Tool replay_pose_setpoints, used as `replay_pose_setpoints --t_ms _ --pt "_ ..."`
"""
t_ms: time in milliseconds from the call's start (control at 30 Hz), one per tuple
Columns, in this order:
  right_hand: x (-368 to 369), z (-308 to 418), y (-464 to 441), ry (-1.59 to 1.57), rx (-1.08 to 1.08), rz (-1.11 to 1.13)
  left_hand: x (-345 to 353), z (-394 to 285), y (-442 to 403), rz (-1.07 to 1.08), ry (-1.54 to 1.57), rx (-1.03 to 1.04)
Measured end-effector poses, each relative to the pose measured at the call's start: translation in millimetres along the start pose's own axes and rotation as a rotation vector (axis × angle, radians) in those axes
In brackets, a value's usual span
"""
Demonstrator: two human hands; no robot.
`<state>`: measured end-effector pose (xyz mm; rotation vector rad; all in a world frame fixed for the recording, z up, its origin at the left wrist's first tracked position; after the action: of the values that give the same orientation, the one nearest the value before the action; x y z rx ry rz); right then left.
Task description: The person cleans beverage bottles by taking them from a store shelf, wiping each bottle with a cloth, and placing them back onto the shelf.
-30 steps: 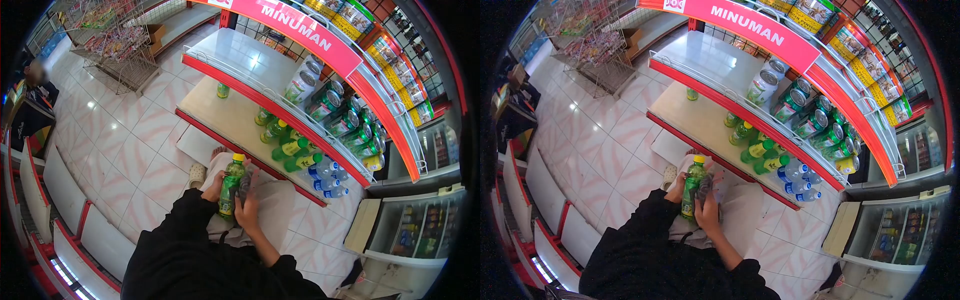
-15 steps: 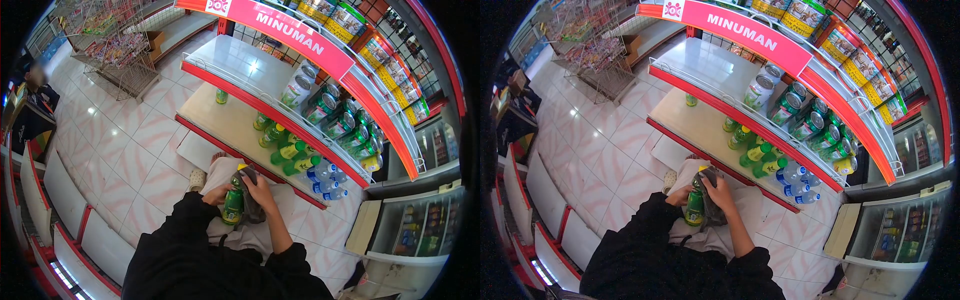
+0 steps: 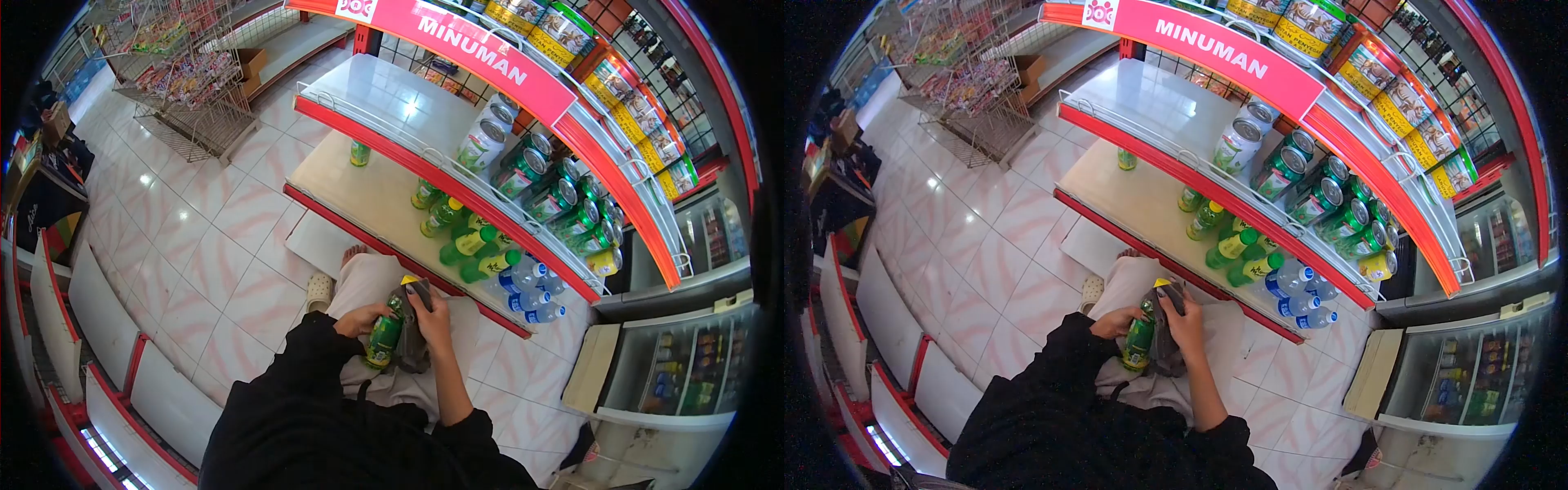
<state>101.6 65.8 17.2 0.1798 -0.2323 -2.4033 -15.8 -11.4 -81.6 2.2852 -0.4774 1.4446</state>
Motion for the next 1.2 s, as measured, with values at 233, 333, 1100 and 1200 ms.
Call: replay_pose_setpoints --t_ms 233,333,1100,1200 --pt "2.5 20.6 26.1 0.353 -0.152 -0.206 44.3 -13.2 6.8 -0.067 -0.213 0.122" --pt "10.9 32.0 35.2 0.413 -0.183 -0.264 43.6 -13.3 7.2 -0.043 -0.268 0.124" --pt "-45.2 -17.6 12.2 0.212 -0.035 -0.066 26.7 -6.2 -12.6 -0.003 -0.102 0.092" --pt "-60.9 -17.7 24.5 -0.218 0.152 0.047 27.6 -7.6 -13.9 -0.025 -0.136 0.143"
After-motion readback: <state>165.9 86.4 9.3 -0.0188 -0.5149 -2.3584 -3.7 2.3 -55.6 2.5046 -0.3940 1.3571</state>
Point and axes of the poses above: each hand's wrist, its own y-axis away from the middle knuckle, its own x-axis out of the palm, z = x × y, the point moved 2 cm from there along -y, towards the middle knuckle, and after that the axes turned 11 degrees about z, right-handed, at the moved point
